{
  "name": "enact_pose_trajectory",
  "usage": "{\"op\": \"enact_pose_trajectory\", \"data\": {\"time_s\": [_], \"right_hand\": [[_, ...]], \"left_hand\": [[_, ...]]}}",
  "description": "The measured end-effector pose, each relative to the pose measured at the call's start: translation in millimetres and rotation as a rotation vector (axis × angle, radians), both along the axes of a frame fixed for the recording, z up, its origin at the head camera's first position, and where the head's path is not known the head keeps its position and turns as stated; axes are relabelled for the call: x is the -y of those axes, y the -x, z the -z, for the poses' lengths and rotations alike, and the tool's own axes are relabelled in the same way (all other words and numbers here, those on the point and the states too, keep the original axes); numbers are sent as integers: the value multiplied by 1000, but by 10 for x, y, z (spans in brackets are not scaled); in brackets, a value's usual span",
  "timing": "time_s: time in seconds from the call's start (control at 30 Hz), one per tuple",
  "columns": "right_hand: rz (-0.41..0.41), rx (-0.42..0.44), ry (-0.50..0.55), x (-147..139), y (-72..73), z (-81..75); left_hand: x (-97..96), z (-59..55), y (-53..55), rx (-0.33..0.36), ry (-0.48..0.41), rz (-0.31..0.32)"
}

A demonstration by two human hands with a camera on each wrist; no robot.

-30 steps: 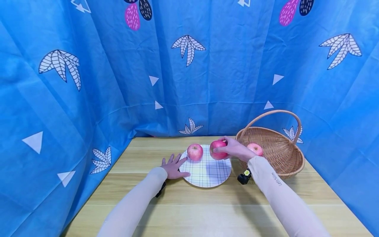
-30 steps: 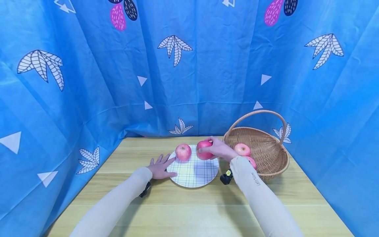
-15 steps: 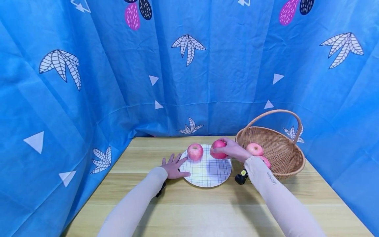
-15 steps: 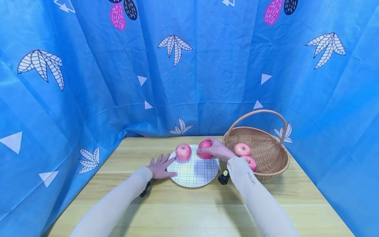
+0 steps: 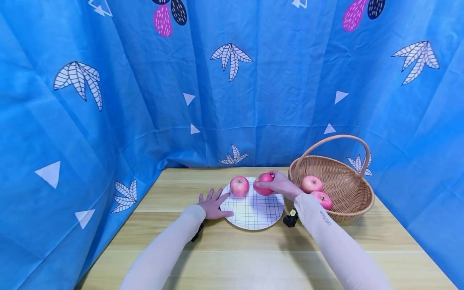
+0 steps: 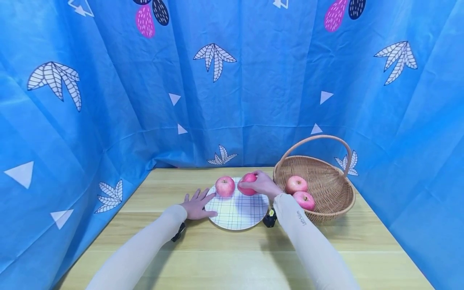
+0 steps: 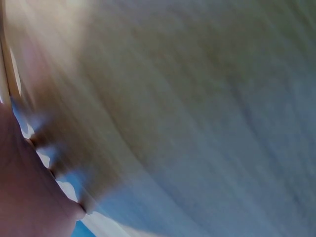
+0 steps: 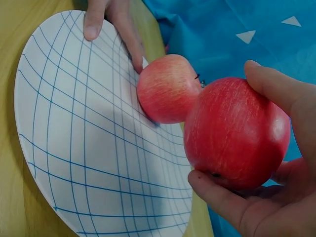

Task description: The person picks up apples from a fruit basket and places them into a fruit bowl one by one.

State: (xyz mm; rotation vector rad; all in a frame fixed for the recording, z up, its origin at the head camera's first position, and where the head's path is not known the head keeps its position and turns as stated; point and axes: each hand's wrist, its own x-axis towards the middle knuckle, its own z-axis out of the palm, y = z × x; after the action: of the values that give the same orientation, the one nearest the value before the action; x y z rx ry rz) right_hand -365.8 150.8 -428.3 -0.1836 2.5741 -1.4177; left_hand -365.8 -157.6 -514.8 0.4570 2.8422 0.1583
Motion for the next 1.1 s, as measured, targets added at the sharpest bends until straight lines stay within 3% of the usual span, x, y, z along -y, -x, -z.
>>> {"op": "enact_pose_trajectory", "data": {"time_s": [0.53,0.93,1.1], "right_hand": [[85,-40,13,112,81,147],[117,-93,-54,148,148,265],[125,-108,-95,149,174,297]], "left_hand": [[-16,-152,-121,11,-4,17],[-26,-116,-96,2,-5,-4],[9,46,31,16,-19,-8]]}}
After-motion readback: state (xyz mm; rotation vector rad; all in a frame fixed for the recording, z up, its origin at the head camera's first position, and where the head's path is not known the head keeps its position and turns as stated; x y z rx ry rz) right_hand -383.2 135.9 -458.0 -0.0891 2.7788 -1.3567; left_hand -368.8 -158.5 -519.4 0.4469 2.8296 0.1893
